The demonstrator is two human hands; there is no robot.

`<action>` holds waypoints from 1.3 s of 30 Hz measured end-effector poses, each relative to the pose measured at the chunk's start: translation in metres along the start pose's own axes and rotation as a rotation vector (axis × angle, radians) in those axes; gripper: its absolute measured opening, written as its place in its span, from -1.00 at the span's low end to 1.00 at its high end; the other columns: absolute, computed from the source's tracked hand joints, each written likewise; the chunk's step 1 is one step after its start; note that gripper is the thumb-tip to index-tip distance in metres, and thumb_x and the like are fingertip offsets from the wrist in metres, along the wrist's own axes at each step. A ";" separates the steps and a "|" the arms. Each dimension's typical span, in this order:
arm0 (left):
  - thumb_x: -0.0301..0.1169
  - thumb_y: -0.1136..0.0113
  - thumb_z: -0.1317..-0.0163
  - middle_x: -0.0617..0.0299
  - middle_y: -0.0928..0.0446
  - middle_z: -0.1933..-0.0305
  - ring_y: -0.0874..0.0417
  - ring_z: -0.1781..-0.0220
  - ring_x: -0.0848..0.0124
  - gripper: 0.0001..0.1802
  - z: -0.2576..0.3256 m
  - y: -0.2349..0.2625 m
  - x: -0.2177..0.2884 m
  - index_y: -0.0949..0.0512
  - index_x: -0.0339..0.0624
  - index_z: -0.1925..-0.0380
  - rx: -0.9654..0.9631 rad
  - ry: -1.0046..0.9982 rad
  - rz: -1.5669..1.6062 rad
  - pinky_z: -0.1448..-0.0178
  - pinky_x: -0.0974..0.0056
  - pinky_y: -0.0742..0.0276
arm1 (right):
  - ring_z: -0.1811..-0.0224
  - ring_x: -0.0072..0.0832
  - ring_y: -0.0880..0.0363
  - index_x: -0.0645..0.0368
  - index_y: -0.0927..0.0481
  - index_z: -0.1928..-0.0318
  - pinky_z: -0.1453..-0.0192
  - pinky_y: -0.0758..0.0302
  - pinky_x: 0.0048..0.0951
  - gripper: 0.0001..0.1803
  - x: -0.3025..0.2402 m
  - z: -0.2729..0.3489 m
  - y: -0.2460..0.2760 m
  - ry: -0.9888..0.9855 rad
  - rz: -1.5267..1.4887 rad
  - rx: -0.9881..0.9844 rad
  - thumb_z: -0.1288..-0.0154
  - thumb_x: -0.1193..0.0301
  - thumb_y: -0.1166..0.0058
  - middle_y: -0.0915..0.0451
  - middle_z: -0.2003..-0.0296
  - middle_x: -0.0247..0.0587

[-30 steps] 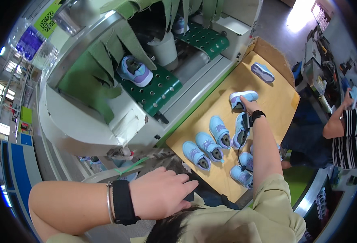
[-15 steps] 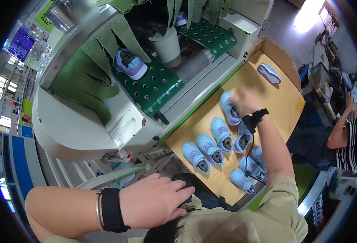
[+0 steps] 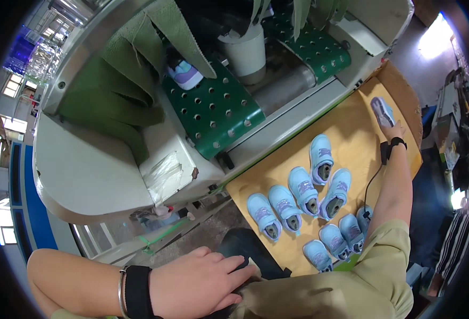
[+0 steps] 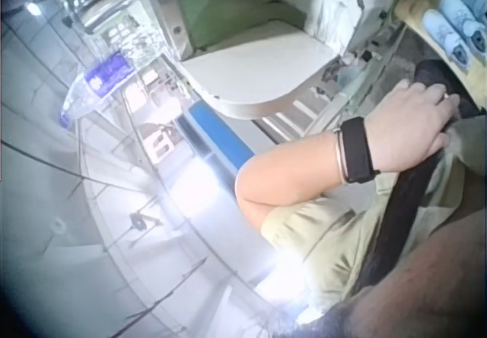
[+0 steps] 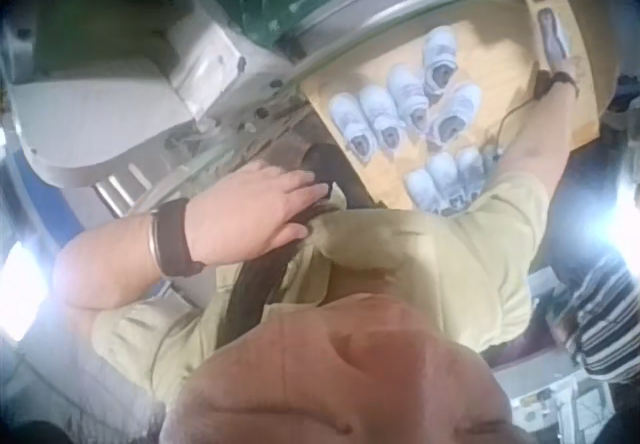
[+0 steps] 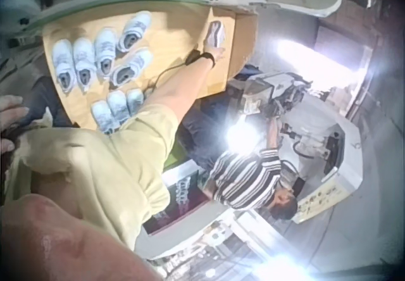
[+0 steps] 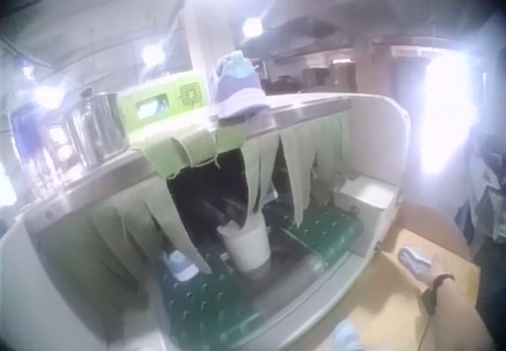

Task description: The person picks up light blue and purple sneakers from a conveyor belt and places them onto a wooden table. They arrange the shoes in rows, occasionally adjusting their positions. The person handles the shoes one by one, ensuring they are neatly organized on the table.

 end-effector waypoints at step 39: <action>-0.38 -0.35 -0.24 -0.04 -0.59 0.00 -0.64 -0.05 0.32 -0.31 -0.001 0.005 0.016 -0.27 -0.34 -0.29 0.336 0.150 0.256 -0.15 0.20 -0.57 | -0.22 -0.24 -0.45 0.20 -0.22 -0.47 -0.40 -0.42 -0.23 -0.14 -0.184 0.575 0.292 0.629 -1.498 -0.407 -0.28 0.34 -0.42 -0.28 -0.27 -0.04</action>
Point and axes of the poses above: each hand's wrist, its own z-axis away from the middle knuckle, its own y-axis out of the back of the hand, x = y × z, the point moved 4 cm from there along -z, towards the middle knuckle
